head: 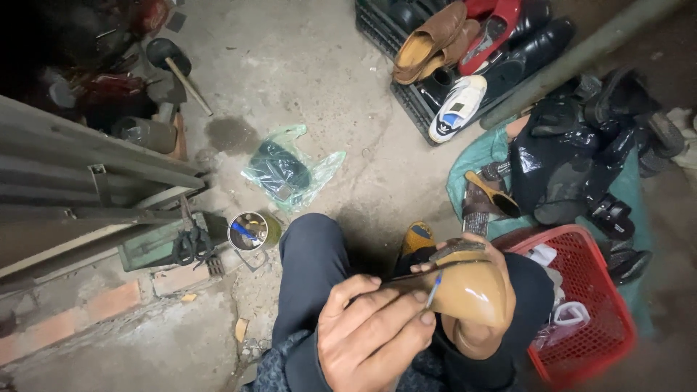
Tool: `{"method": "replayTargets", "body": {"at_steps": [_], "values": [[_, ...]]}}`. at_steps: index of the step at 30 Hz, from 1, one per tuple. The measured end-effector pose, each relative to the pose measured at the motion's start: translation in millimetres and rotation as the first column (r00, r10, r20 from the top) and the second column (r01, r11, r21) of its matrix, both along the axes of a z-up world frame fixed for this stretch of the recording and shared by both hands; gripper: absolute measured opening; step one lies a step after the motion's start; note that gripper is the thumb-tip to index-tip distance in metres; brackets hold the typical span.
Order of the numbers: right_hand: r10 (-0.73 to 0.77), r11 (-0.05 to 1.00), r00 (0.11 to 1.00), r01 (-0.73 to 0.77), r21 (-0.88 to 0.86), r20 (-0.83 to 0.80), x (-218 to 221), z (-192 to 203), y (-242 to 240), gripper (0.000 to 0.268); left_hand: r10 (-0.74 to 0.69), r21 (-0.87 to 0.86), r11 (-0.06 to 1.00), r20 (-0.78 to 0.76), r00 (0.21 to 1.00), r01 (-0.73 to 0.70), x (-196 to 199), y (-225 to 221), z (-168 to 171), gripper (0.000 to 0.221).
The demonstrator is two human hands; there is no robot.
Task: Repairing a beige high-heeled shoe by trimming material with scissors and sanding the heel.
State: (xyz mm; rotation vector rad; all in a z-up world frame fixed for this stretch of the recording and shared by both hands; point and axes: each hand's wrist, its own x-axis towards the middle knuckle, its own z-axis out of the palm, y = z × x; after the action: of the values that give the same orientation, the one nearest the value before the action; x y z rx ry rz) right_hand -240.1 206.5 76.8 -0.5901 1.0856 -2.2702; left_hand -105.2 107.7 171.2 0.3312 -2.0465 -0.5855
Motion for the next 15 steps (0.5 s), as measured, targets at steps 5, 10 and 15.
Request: {"method": "replayTargets", "body": {"at_steps": [5,10,15], "values": [[-0.084,0.993,0.993,0.091,0.07,-0.087,5.8,1.9,-2.8,0.115,0.004,-0.02,1.0,0.048,0.999,-0.003,-0.5,-6.5,-3.5,0.013],[-0.125,0.981,0.986,0.106,0.165,0.107,5.7,-21.0,8.6,0.094,-0.027,-0.029,0.999,0.087,0.996,0.03,-0.4,-6.8,-8.5,0.017],[-0.09,0.977,0.99,0.109,0.184,-0.108,-1.8,-18.1,8.7,0.105,-0.044,-0.052,0.997,0.095,0.995,0.049,-4.5,-9.9,-8.7,0.018]]}}
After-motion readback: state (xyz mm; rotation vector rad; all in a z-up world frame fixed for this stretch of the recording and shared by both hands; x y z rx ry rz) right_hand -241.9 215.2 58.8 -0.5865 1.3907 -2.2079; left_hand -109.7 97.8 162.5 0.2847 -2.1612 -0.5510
